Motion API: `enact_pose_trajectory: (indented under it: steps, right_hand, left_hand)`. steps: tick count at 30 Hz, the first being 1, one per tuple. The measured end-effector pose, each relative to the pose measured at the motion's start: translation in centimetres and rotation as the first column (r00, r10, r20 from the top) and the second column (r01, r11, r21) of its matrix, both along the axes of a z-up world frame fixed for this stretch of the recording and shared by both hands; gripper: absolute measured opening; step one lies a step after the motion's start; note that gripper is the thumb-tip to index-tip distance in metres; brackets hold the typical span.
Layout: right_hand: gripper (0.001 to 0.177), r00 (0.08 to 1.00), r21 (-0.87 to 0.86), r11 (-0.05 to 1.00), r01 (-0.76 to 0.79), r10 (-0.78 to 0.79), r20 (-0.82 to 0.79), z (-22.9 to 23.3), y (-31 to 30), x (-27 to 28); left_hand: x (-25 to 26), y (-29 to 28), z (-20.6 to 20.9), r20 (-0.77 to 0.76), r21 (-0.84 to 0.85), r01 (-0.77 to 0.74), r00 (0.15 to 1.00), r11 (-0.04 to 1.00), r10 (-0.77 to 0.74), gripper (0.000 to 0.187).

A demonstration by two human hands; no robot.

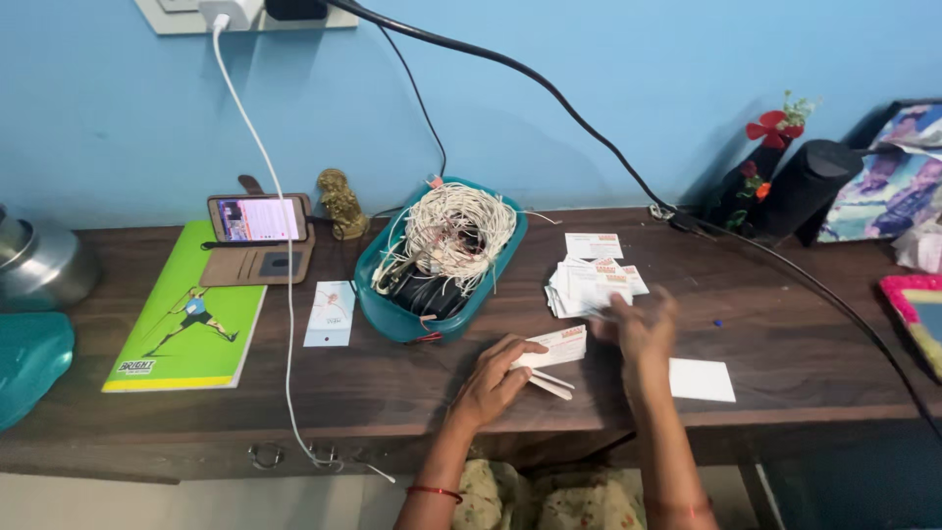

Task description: The person sits at a desk and organizes a stack of small white cards or papers. They separate, align, and stack the cards, then place them into a teal plastic container. Finally, they pick up two remote controls and place them on the desk.

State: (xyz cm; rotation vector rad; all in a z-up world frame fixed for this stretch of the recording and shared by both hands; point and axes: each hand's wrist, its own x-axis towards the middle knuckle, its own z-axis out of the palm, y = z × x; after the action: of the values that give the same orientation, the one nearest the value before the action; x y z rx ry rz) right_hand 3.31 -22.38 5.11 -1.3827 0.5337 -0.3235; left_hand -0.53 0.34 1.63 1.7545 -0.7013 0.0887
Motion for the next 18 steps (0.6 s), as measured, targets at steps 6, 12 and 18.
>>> enact_pose_trajectory:
  steps: [6, 12, 18]
  right_hand:
    - [0.018, 0.910, -0.449, 0.840, -0.305, 0.396, 0.123, -2.8, -1.1, -5.8]
    - [0.029, 0.766, -0.653, 0.594, -0.469, 0.642, 0.035, -3.3, -0.7, -7.0]
    - [0.019, 0.850, -0.442, 0.747, -0.496, 0.521, -0.073, -5.1, -1.2, -5.9]
  left_hand:
    - [-0.1, 0.1, 0.1, -0.001, 0.014, 0.004, 1.000, 1.000, -0.004, 0.037]
    - [-0.2, -0.1, 0.3, 0.007, 0.002, -0.014, 1.000, 1.000, 0.014, 0.037]
    - [-0.2, 0.0, 0.3, -0.016, 0.022, 0.003, 1.000, 1.000, -0.002, 0.039]
